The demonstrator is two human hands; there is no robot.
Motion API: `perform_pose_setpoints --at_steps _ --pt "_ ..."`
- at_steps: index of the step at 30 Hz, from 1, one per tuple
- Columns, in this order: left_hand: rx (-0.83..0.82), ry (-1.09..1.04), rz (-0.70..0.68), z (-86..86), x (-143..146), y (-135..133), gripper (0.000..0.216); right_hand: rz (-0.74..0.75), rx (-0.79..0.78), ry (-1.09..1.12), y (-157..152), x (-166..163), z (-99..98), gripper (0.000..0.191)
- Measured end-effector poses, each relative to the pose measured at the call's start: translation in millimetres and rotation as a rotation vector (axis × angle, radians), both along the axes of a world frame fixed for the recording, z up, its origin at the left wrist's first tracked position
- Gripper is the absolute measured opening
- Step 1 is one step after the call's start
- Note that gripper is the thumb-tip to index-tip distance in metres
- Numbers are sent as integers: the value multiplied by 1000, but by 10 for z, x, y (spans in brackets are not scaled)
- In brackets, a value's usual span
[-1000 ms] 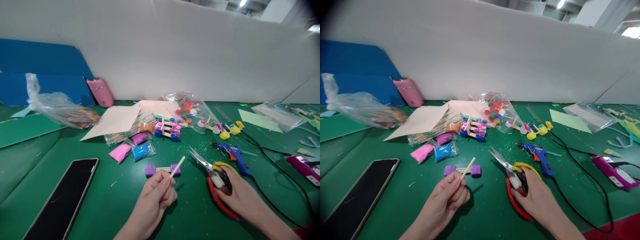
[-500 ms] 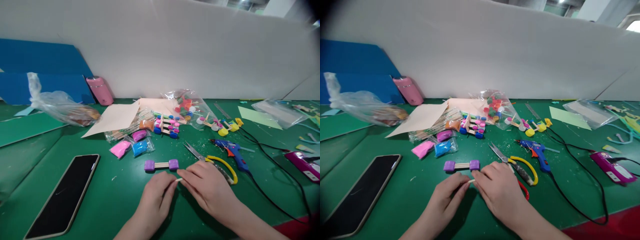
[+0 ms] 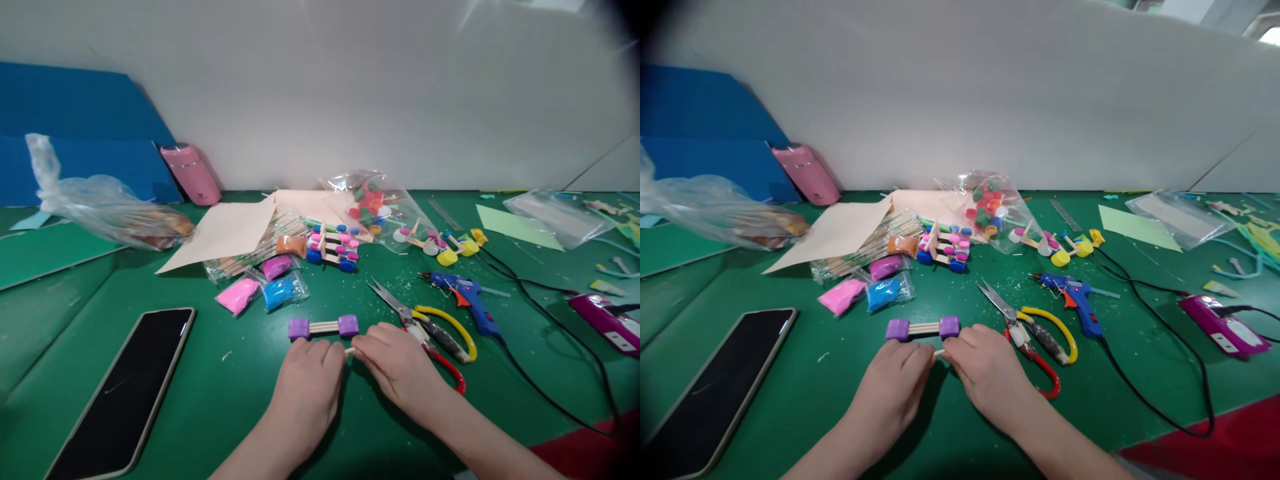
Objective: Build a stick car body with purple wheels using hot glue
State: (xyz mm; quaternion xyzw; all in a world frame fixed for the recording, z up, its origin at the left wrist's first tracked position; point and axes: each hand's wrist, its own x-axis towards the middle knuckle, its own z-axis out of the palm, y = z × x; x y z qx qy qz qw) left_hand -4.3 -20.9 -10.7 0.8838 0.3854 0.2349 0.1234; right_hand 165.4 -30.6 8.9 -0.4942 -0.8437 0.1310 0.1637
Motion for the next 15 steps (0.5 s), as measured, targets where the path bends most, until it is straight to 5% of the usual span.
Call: perform_pose_setpoints --at_steps 11,15 --pt "169 -116 71 31 -120 26 14 32 4 166 61 -183 60 28" --pt "-63 -322 23 104 -167 49 18 85 -35 150 185 -122 203 25"
